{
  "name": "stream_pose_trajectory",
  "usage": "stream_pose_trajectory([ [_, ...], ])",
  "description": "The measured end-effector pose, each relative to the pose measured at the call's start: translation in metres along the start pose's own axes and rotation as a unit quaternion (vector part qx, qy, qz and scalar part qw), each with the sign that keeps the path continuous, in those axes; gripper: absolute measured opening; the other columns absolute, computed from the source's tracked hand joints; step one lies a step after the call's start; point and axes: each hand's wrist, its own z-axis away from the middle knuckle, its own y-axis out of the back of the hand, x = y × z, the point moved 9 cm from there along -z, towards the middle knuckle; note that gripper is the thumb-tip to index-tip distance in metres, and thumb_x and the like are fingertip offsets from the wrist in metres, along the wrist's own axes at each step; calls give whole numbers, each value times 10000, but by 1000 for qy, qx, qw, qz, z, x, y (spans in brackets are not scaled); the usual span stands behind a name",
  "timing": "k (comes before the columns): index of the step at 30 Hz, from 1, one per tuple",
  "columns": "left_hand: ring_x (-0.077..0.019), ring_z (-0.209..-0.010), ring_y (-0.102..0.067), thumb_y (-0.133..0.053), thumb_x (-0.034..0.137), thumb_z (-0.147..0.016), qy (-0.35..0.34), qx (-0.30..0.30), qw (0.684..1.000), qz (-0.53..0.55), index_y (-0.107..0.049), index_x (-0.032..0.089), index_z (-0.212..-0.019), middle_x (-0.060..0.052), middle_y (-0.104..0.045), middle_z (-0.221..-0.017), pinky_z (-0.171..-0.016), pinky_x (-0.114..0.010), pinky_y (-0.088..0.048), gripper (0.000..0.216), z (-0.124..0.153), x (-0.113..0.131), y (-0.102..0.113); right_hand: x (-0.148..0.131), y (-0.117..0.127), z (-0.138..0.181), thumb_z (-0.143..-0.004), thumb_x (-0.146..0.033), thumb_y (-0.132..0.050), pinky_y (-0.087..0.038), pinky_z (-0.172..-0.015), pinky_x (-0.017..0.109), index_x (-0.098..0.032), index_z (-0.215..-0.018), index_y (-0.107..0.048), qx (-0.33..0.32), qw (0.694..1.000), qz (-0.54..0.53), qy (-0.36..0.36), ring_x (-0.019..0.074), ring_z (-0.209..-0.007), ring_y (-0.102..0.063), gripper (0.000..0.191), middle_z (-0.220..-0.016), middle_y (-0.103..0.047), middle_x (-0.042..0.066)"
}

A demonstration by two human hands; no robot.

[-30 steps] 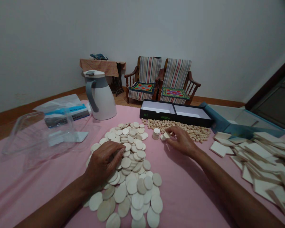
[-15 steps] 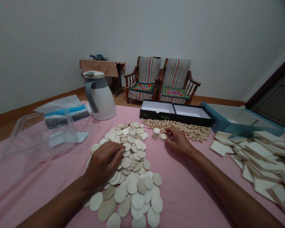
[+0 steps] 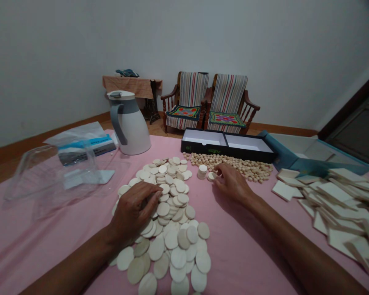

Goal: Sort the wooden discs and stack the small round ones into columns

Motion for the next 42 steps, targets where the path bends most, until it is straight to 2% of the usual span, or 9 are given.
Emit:
stream_pose_trajectory([
  [1,-153,-757,-621,-533,208,-882,0,-1,1000,1,-641,168,-883,-40,-669,-801,-688,-265,-482,115,0,0,0,-11,0,2,-753,-162,-534,-347,-664,272,-178,-887,-556,-15,1000,-10,19,169,-779,-508,137,-855,-586,47],
  [3,-151,-756,-617,-535,203,-883,-1,-6,1000,2,-637,167,-884,-38,-666,-800,-694,-267,-478,108,0,-1,-1,-37,-9,11,-761,-161,-535,-347,-627,252,-177,-847,-560,-94,991,-68,63,143,-705,-504,91,-786,-582,23],
  [5,-152,-760,-616,-533,197,-886,-2,-9,1000,5,-635,167,-888,-39,-666,-803,-701,-269,-475,106,0,0,-2,-63,-23,24,-733,-153,-565,-355,-615,234,-175,-877,-566,-182,970,-130,92,133,-713,-514,146,-816,-592,19],
  [7,-153,-765,-617,-532,196,-888,2,-10,1000,7,-635,165,-887,-41,-667,-808,-707,-271,-475,107,0,0,-1,-80,-32,35,-691,-170,-620,-354,-620,235,-176,-910,-565,-225,959,-138,102,136,-734,-507,226,-857,-593,20],
  [12,-157,-775,-624,-525,205,-889,11,-11,1000,2,-642,166,-880,-48,-676,-819,-707,-269,-483,124,0,0,-1,-91,-41,45,-679,-219,-653,-331,-632,248,-180,-907,-551,-234,964,-91,93,146,-749,-475,253,-873,-563,25],
  [20,-162,-770,-635,-530,220,-883,1,-3,1000,-5,-648,169,-874,-52,-685,-814,-700,-275,-497,129,-1,1,0,-95,-39,48,-703,-206,-629,-312,-642,260,-180,-932,-515,-225,968,-63,86,157,-764,-458,258,-887,-537,36],
  [26,-167,-773,-632,-513,241,-893,4,-6,1000,-1,-643,167,-875,-60,-685,-819,-706,-282,-499,150,-2,2,0,-87,-47,48,-735,-143,-568,-319,-635,247,-180,-864,-551,-228,968,-71,73,144,-749,-474,135,-863,-530,35],
  [34,-156,-739,-626,-518,222,-887,-7,-5,1000,-6,-640,165,-865,-47,-672,-782,-668,-265,-487,137,-2,4,0,-72,-41,47,-677,-146,-645,-363,-674,258,-168,-930,-564,-272,956,-87,67,158,-796,-495,267,-908,-544,44],
  [42,-157,-741,-621,-515,217,-890,-5,-9,1000,-3,-634,170,-875,-46,-668,-786,-674,-269,-483,128,-2,3,0,-76,-41,51,-663,-130,-610,-346,-667,263,-181,-942,-548,-285,953,-74,64,155,-788,-490,291,-925,-537,40],
])
